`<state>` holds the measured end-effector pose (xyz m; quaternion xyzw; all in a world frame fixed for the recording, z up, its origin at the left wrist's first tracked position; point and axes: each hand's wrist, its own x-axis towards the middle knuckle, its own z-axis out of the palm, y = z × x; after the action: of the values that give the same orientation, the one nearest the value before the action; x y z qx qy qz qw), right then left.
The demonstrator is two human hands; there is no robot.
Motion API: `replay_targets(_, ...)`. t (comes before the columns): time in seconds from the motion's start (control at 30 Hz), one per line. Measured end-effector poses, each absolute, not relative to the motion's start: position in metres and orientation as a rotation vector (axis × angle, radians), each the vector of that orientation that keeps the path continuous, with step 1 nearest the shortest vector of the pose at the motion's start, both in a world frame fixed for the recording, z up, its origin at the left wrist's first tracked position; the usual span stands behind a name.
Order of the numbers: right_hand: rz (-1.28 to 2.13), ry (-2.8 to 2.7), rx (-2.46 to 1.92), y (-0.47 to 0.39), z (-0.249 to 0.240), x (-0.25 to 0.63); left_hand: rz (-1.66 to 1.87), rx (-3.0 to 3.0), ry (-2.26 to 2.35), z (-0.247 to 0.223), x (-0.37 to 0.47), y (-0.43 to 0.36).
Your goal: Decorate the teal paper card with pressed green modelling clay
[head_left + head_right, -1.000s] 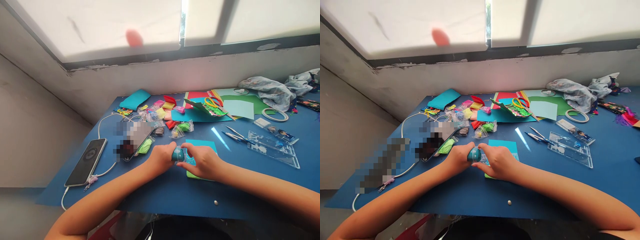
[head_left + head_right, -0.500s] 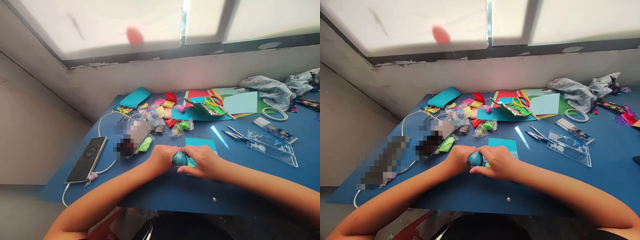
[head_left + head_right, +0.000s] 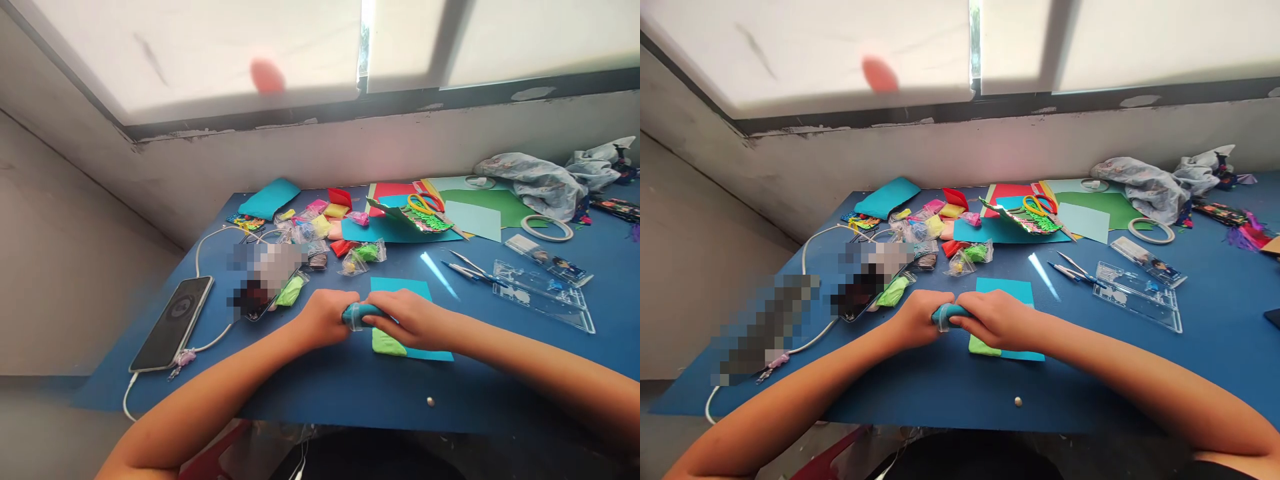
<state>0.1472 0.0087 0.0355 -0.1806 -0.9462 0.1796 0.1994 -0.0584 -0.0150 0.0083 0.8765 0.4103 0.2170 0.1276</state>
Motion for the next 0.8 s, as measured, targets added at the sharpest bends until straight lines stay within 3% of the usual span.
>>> replay_targets(0.2, 0.112, -2.582, -0.490, 0.020, 0.037, 0.154, 0.607, 1.899, 0.967, 0.041, -0.058, -0.022)
replay_targets(0.47, -0.461, -2.562, -0.318, 0.009, 0.041, 0.149, 0.550, 1.448, 0.853, 0.038, -0.045, -0.021)
replay_targets(0.67, -0.165, -2.704, -0.382, 0.004, 0.040, 0.147, 0.537, 1.470, 0.923, 0.047, -0.042, -0.030)
replay_targets(0.8, 0.019, -2.502, -0.752, 0.046, 0.075, 0.182, 0.673, 1.416, 0.928, 0.051, -0.044, -0.032)
